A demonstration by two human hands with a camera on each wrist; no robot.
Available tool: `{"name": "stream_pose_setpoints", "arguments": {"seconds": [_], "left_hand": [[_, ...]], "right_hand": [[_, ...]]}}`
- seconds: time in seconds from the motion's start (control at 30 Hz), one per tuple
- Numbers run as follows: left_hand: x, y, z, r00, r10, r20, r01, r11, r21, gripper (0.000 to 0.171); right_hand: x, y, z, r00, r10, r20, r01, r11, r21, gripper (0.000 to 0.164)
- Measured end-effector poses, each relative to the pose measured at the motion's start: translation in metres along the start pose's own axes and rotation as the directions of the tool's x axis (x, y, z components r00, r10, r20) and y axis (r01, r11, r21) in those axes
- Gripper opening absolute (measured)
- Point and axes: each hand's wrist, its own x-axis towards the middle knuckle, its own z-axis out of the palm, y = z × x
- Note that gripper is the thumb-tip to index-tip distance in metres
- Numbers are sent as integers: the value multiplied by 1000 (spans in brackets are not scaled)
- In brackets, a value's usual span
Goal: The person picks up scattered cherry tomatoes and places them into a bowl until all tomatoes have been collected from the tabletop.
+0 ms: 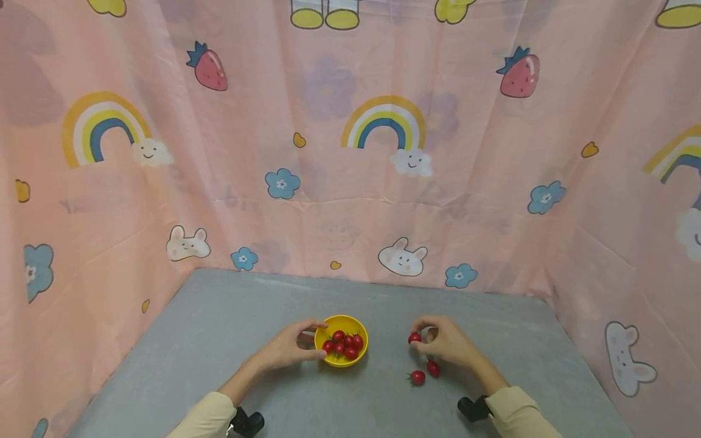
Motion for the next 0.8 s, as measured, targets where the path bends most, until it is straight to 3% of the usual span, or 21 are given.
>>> {"name": "stream_pose_setpoints", "arguments": {"seconds": [0.2,0.47,0.8], "left_hand": [[0,1,1,1000,-5,3,5,1000,3,56],[0,0,0,1000,-5,-1,5,1000,12,56],[-1,-1,0,1000,4,5,-4,1000,2,57]], "right_hand": [[5,-3,5,997,-69,14,69,997,30,19],[14,-14,12,1000,-24,7,24,1000,-4,21],[29,-34,20,999,-38,9,38,999,-1,24]]}}
